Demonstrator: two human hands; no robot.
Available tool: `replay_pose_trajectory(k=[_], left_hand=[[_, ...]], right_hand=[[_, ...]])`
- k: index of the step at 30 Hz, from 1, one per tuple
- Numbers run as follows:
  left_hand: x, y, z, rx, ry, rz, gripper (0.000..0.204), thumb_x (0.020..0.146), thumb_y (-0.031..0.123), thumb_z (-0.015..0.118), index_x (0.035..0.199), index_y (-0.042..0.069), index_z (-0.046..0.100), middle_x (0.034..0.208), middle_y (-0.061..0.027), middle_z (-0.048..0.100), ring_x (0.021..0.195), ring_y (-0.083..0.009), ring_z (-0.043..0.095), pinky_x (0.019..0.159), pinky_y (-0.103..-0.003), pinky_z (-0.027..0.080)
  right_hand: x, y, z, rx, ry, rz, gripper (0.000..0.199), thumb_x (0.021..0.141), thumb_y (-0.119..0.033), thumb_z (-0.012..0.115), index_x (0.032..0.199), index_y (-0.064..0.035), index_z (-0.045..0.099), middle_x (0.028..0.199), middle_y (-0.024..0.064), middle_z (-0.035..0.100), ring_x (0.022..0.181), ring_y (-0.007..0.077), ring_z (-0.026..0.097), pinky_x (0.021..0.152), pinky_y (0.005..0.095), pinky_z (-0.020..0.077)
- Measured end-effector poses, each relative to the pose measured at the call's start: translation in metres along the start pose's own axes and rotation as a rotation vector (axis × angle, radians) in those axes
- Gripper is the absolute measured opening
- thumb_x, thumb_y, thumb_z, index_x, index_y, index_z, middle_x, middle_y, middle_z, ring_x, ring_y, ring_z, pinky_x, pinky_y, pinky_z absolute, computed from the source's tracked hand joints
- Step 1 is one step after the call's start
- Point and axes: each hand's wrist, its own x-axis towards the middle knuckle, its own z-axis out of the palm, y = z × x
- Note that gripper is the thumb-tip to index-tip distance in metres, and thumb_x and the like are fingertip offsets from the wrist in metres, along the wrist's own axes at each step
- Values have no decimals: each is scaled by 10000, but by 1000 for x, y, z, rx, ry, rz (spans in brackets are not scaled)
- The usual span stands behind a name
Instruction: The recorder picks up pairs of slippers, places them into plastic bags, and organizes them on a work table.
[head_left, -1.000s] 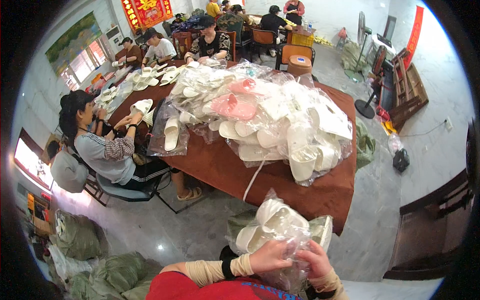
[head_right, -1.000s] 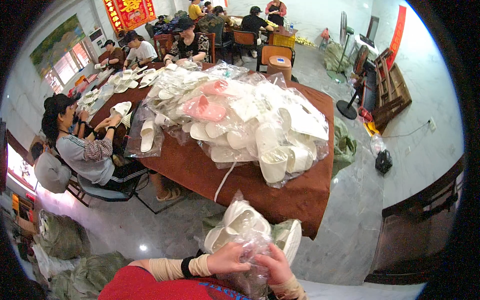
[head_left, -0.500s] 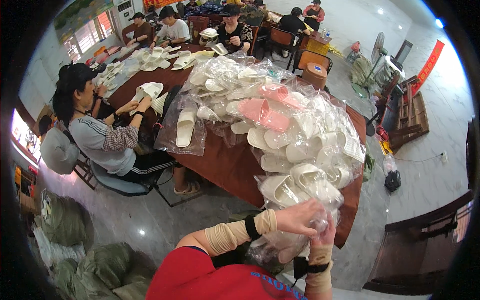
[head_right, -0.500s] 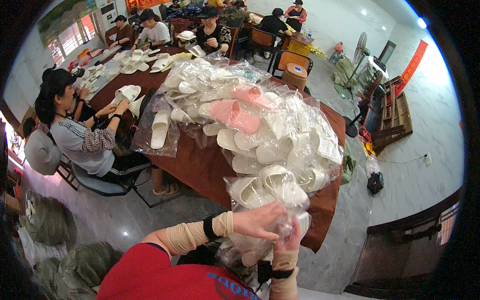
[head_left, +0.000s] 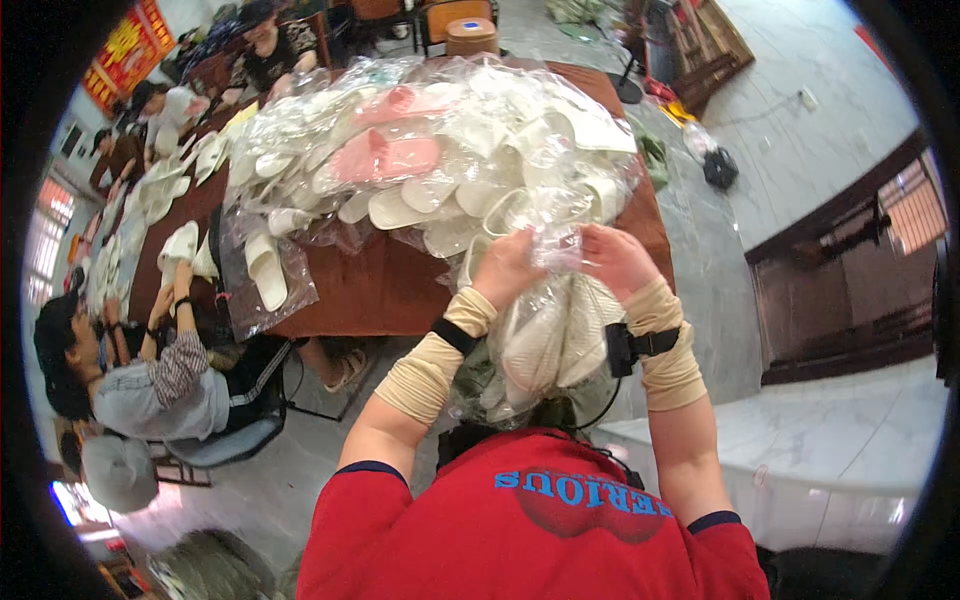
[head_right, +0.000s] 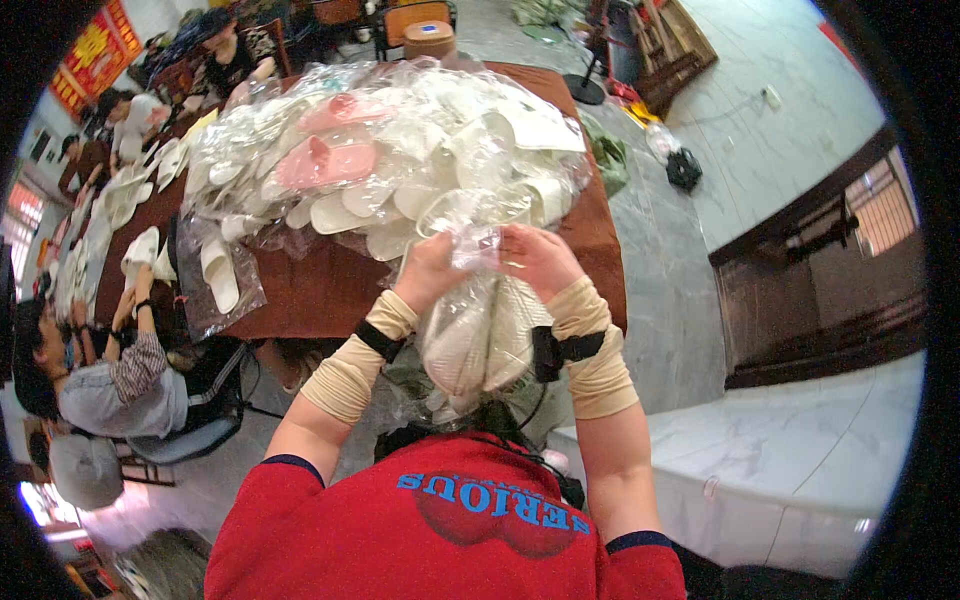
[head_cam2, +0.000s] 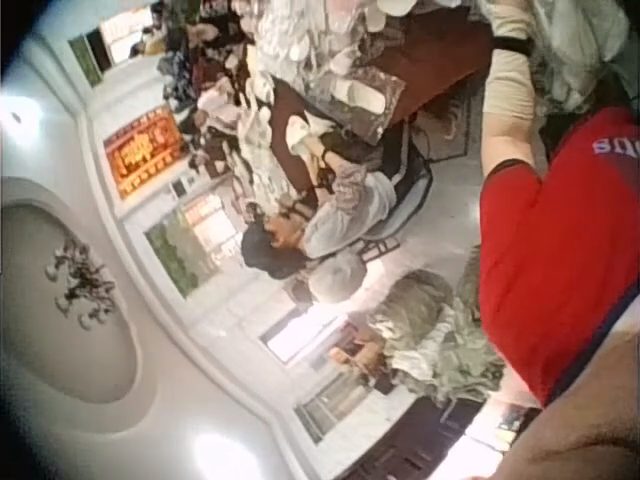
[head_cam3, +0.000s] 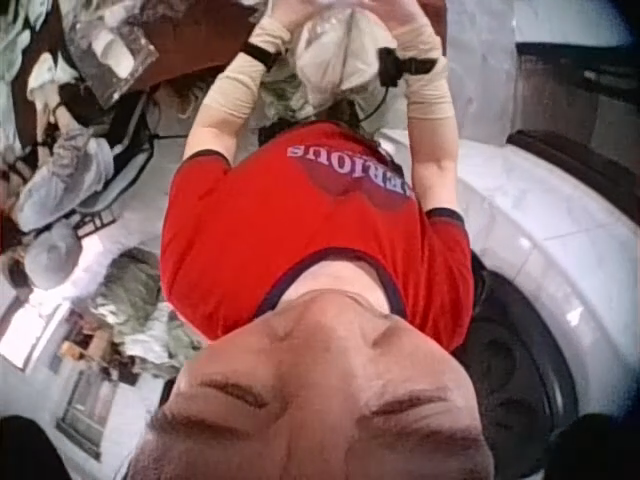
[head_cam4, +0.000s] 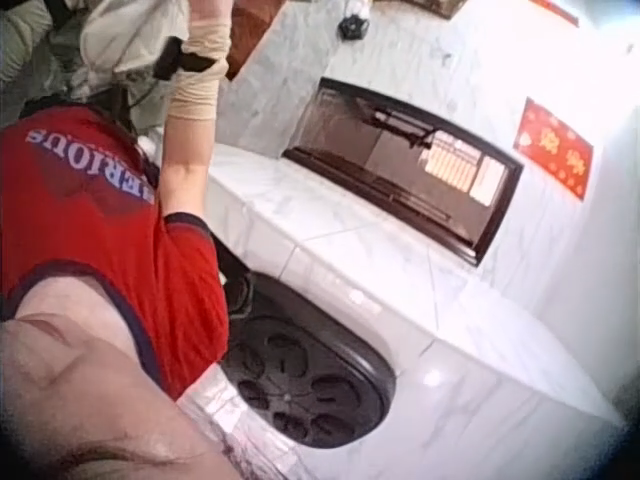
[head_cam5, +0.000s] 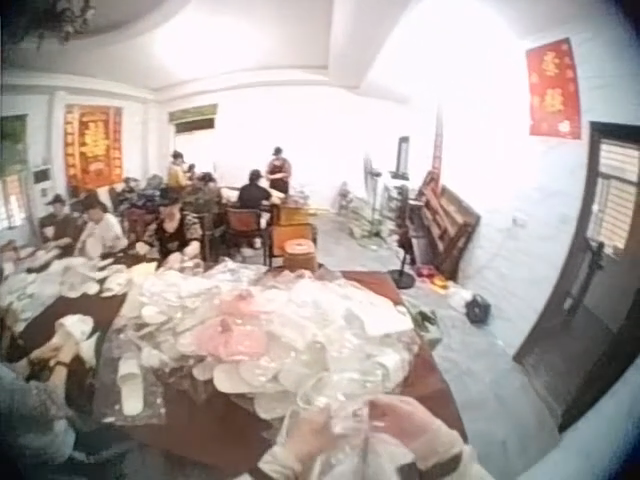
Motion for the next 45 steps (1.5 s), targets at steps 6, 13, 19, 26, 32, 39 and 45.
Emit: replay_pose_trajectory(k=[6, 13, 19, 26, 32, 39, 45], left_hand=[[-3, -19, -8, -290, -27, 7, 493, 727, 72, 722, 1186, 7, 554, 940, -127, 663, 807, -183, 639, 742, -303, 507], [-18, -11, -19, -667, -91, -75, 487, 720, 33, 714, 1183, -9, 570, 941, -103, 677, 796, -86, 609, 702, -253, 502], [-10, -4, -18, -626, -45, -122, 405, 741, 24, 676, 1137, -14, 601, 927, -112, 679, 808, -94, 606, 716, -256, 491], [0, 35, 13, -589, 160, -90, 409, 727, 25, 691, 1126, -2, 602, 932, -137, 678, 801, -138, 632, 721, -280, 499], [-13, 65, 27, -190, 90, 104, 372, 674, 14, 699, 1034, 2, 604, 889, -158, 643, 797, -314, 642, 714, -338, 501], [-52, 109, 58, -209, -483, 366, 314, 686, 66, 673, 983, 46, 577, 909, -151, 560, 822, -371, 587, 683, -396, 480], [-54, 96, 53, -367, -412, 431, 213, 672, -5, 686, 864, 19, 599, 855, -119, 629, 796, -248, 629, 713, -313, 494]], right_hand=[[-80, 38, -49, -1319, 129, -499, 479, 863, -304, 639, 1273, -89, 515, 1328, 135, 474, 1205, 260, 472, 987, 358, 396], [-122, 77, -52, -983, 550, -417, 298, 856, -184, 614, 1122, -52, 583, 1192, 105, 546, 1017, 228, 562, 800, 312, 458], [-146, 105, 3, -1027, 341, -234, 171, 883, -142, 569, 976, -3, 600, 777, 151, 627, 719, 244, 632, 671, 323, 480], [-155, 148, -15, -983, -127, -107, 408, 895, -249, 564, 1232, -24, 518, 1351, 194, 445, 1265, 327, 399, 1058, 355, 294], [-203, 113, -28, -596, -20, 167, 265, 921, -250, 563, 870, 1, 627, 725, 46, 610, 707, 124, 572, 662, 270, 462], [-260, 85, -85, -197, 660, -339, 152, 926, -164, 534, 840, -48, 580, 628, -26, 505, 494, 49, 437, 423, 210, 323], [-236, 104, -175, 49, 1066, -360, 138, 912, -177, 544, 833, -64, 545, 580, -24, 418, 430, 65, 350, 391, 229, 264]])
